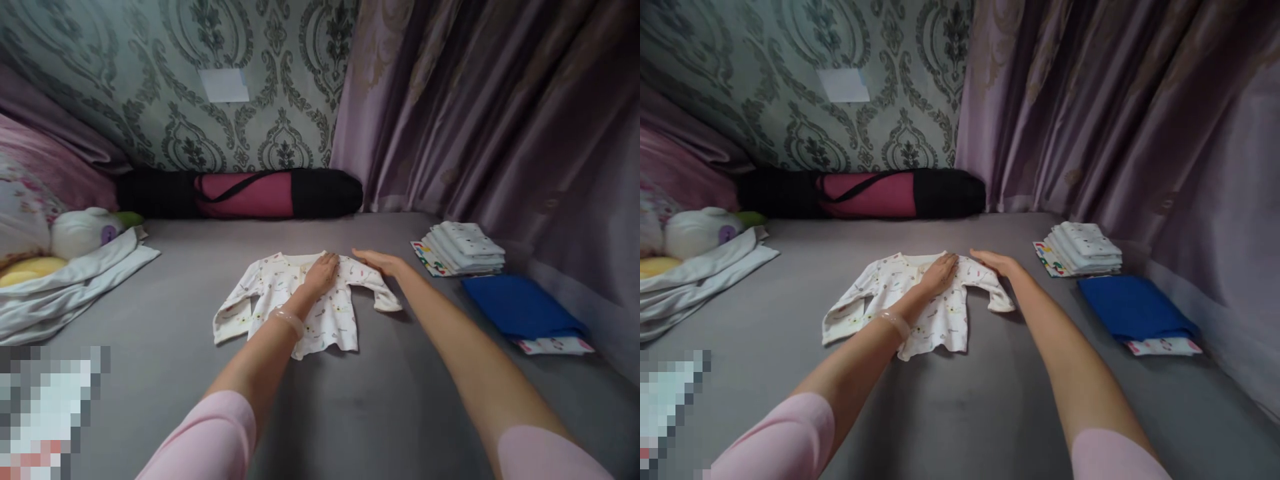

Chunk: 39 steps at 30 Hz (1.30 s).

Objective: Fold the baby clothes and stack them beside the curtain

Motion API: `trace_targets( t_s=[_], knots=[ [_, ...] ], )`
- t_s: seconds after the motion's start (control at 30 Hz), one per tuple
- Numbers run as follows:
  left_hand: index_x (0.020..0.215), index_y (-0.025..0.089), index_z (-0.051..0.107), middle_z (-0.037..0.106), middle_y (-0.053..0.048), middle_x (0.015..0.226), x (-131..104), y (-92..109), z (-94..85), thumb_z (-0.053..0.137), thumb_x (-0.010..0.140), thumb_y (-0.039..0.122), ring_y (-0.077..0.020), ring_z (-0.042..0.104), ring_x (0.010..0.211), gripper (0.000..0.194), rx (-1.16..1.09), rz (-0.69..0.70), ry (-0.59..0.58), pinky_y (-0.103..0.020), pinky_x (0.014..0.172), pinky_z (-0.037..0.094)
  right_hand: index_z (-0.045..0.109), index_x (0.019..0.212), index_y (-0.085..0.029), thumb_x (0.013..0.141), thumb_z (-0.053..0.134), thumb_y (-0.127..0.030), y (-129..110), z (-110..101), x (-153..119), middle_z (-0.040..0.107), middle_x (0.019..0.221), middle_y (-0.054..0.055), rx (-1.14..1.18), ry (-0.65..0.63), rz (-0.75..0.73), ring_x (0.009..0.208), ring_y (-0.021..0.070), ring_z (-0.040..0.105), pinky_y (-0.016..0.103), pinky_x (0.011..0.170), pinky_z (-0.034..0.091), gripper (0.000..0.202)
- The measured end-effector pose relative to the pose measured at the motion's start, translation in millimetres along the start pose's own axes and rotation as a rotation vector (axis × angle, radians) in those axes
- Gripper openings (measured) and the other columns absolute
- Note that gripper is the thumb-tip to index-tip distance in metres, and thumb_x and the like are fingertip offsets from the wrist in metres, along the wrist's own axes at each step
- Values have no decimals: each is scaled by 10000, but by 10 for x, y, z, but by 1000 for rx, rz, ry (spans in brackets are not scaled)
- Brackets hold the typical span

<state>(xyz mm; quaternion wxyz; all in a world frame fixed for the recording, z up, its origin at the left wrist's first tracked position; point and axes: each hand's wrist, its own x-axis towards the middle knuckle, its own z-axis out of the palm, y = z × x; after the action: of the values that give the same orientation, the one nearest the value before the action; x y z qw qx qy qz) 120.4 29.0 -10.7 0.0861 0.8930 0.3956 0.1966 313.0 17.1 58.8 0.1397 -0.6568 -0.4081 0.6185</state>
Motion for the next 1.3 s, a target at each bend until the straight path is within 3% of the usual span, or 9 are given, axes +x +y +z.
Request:
trace_targets(
  t_s=[0.2,0.33,0.5,0.7,0.8,0.9,0.97,1.1,1.3],
  knots=[
    [1378,74,418,439,-191,1451,-18,43,34,258,985,339,-257,348,1390,501,76,-31,-34,-427,1148,274,704,768,-154,733,765,-327,139,-360,-295,712,692,43,-248,49,69,589,162,639,240,556,505,187],
    [1400,66,405,398,-184,1482,-29,93,9,227,994,405,-273,297,1414,557,108,-75,-71,-417,1157,246,714,717,-147,640,806,-243,288,-665,-473,710,697,60,-295,87,28,626,177,657,242,571,509,154],
    [1405,30,400,370,-206,1492,-39,123,-23,213,997,422,-288,282,1417,595,122,-82,-78,-415,1163,228,673,684,-156,673,773,-238,598,-891,-624,708,744,44,-132,211,-160,742,174,667,251,721,524,130],
    [1417,184,425,393,-78,1505,-74,129,-40,230,994,410,-286,280,1413,518,85,-1,-37,-458,1157,230,565,783,-178,804,626,-194,868,-635,-591,683,760,36,289,458,-303,722,155,660,275,701,561,66],
    [1449,221,385,409,-49,1498,-86,130,-33,209,984,492,-317,271,1412,567,80,-3,-74,-483,1159,209,556,906,-187,873,531,-225,850,-424,-463,675,774,39,256,740,-258,707,155,659,262,643,557,57],
    [1475,215,345,374,-69,1518,-81,127,-14,202,963,566,-337,250,1419,637,99,-12,-105,-486,1161,188,535,1055,-190,922,452,-293,821,-283,-366,671,837,61,185,883,-199,721,174,654,270,609,540,187],
    [1484,226,326,351,-76,1529,-71,128,-5,215,944,613,-345,229,1427,674,116,-23,-118,-489,1159,180,513,1125,-180,930,433,-316,839,-237,-370,663,929,98,92,966,-194,831,210,649,292,666,528,251],
    [1498,217,299,320,-112,1540,-56,154,-34,245,878,726,-374,200,1432,804,116,-42,-153,-501,1157,165,482,1207,-140,963,371,-331,949,-190,-524,641,1026,171,-428,1149,-178,997,297,615,378,818,459,328],
    [1501,217,289,277,-126,1557,-47,189,-89,244,805,815,-393,169,1437,919,116,-66,-206,-518,1154,145,459,1247,-129,1009,255,-327,991,-83,-629,660,1018,200,-733,1094,2,970,312,641,422,812,444,371]
  ],
)
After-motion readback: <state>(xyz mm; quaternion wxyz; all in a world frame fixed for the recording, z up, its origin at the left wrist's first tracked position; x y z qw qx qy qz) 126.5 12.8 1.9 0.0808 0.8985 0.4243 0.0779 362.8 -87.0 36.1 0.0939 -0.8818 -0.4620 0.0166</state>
